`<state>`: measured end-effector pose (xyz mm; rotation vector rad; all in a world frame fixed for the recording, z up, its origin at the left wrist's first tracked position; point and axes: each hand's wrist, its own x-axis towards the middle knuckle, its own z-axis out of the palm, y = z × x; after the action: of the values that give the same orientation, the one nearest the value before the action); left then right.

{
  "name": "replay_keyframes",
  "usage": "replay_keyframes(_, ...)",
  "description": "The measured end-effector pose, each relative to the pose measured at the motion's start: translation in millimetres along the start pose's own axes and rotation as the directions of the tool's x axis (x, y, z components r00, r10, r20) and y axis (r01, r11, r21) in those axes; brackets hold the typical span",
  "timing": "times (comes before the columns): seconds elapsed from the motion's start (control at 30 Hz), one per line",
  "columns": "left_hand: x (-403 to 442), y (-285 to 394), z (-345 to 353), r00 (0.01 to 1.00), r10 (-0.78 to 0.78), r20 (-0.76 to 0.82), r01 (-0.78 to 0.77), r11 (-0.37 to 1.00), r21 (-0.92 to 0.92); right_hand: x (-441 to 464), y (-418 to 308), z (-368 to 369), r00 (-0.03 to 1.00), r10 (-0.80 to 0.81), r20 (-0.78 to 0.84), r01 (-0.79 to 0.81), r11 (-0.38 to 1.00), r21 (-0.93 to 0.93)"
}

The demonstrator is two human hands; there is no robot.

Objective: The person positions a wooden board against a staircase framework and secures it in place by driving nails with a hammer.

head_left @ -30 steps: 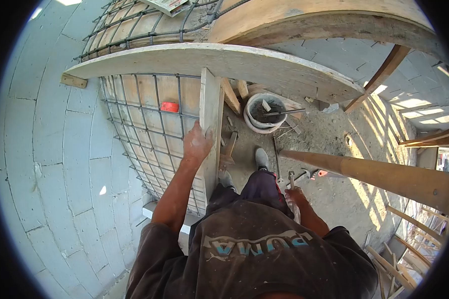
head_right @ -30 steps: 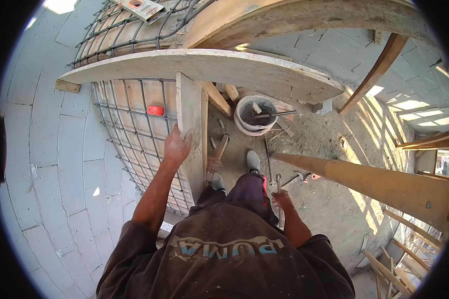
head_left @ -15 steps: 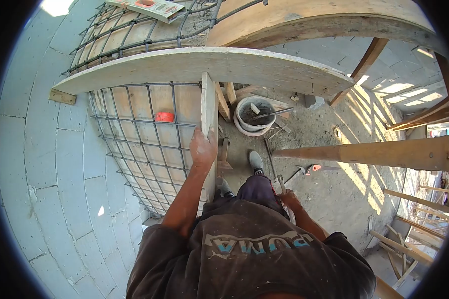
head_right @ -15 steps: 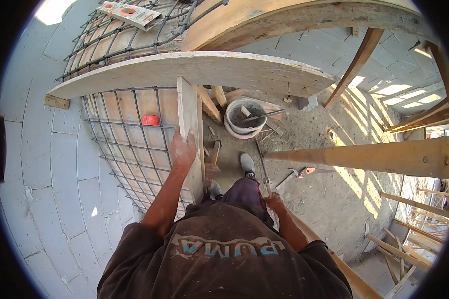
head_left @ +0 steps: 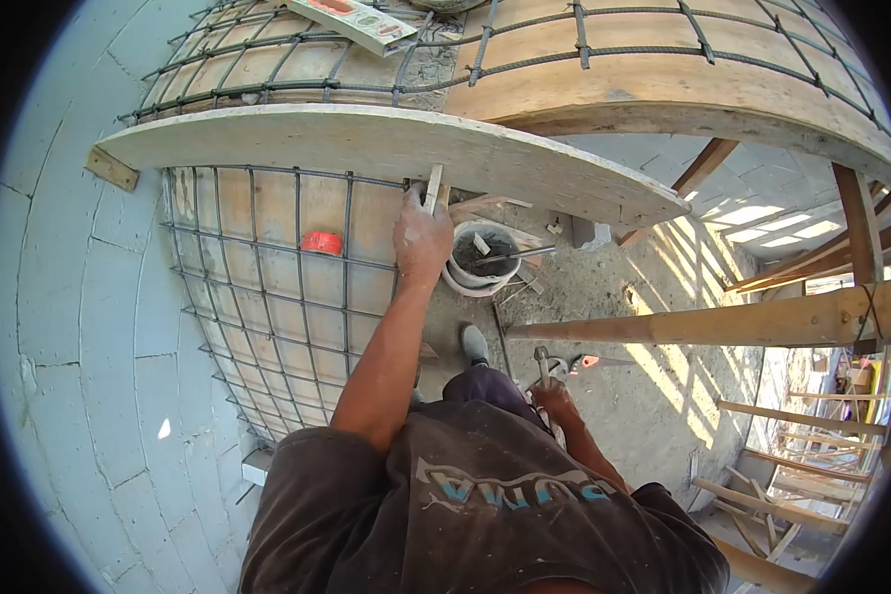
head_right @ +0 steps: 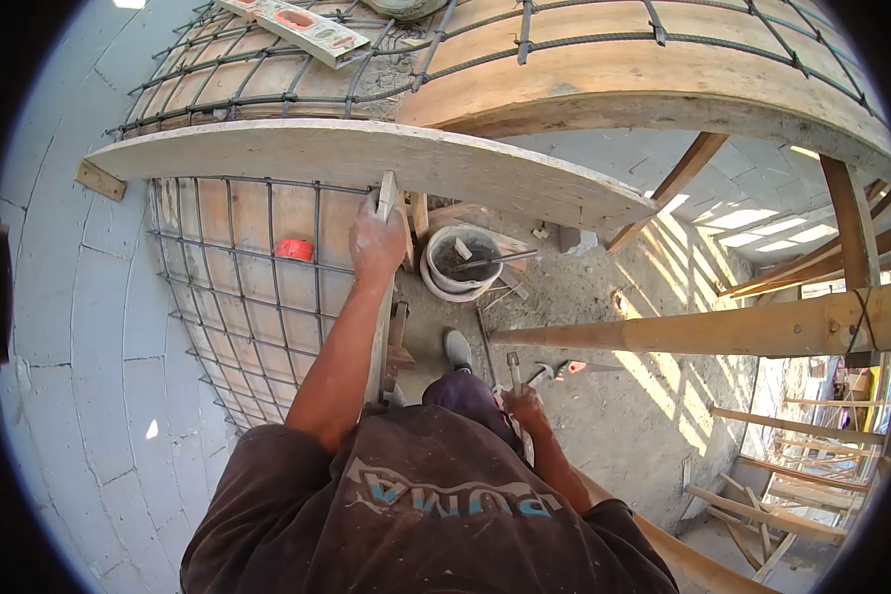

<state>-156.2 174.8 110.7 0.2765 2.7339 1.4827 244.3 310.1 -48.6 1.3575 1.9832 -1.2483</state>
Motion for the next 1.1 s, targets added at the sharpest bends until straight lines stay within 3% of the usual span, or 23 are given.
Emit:
replay_keyframes(0.17, 1.5, 0.1, -6.3, 0.988, -0.077, 0.131, 0.077, 0.997, 0.007, -16.3, -9.8, -7.9, 0.999, 0.030, 0.012, -0.031, 0.998, 0.052)
replay_keyframes(0.23, 0.2, -3.6, -4.4, 0.992, -0.087, 0.087, 0.092, 0.994, -0.053, -18.8, -10.6, -10.5, 0.998, 0.051, 0.024, -0.052, 0.997, 0.058)
replay_keyframes(0.27, 0.3, -5.2, -4.2, 0.992, -0.086, 0.090, 0.092, 0.994, -0.059, -10.5, -3.4, -12.5, 0.997, 0.077, 0.024, -0.075, 0.993, -0.087)
replay_keyframes(0.37, 3.8, -11.5, -3.6, 0.996, -0.046, 0.081, 0.053, 0.995, -0.087, -6.1, 5.2, -13.0, 0.997, 0.081, 0.003, -0.080, 0.991, -0.107)
replay_keyframes(0.47, 4.2, -11.9, -13.9, 0.993, -0.011, 0.121, 0.020, 0.997, -0.075, -14.5, 1.7, -7.2, 0.997, 0.075, -0.021, -0.073, 0.995, 0.066)
replay_keyframes(0.57, 9.0, -7.4, -23.4, 0.987, 0.011, 0.160, 0.004, 0.996, -0.091, -4.5, 8.6, 0.1, 0.996, 0.084, -0.017, -0.085, 0.992, -0.092)
replay_keyframes(0.67, 11.7, -8.6, -22.9, 0.984, 0.014, 0.180, 0.008, 0.992, -0.123, 2.3, 10.6, 11.4, 0.997, 0.069, -0.033, -0.071, 0.993, -0.091)
replay_keyframes(0.77, 10.1, -7.1, -23.3, 0.981, 0.040, 0.191, -0.016, 0.992, -0.127, 7.4, 17.2, 28.0, 0.992, -0.030, -0.123, 0.001, 0.973, -0.232)
replay_keyframes(0.8, 10.5, -8.2, -22.9, 0.981, 0.050, 0.189, -0.027, 0.992, -0.122, 9.5, 16.2, 29.3, 0.999, 0.017, -0.049, -0.025, 0.987, -0.161)
replay_keyframes(0.9, 10.7, -7.7, -20.3, 0.982, 0.083, 0.172, -0.062, 0.990, -0.124, 9.0, 11.4, 32.0, 0.999, 0.005, -0.052, -0.016, 0.975, -0.220)
replay_keyframes(1.1, 4.0, 3.3, -21.0, 0.986, 0.046, 0.158, -0.032, 0.995, -0.092, 48.7, 42.1, 34.7, 0.987, -0.158, 0.031, 0.159, 0.923, -0.349)
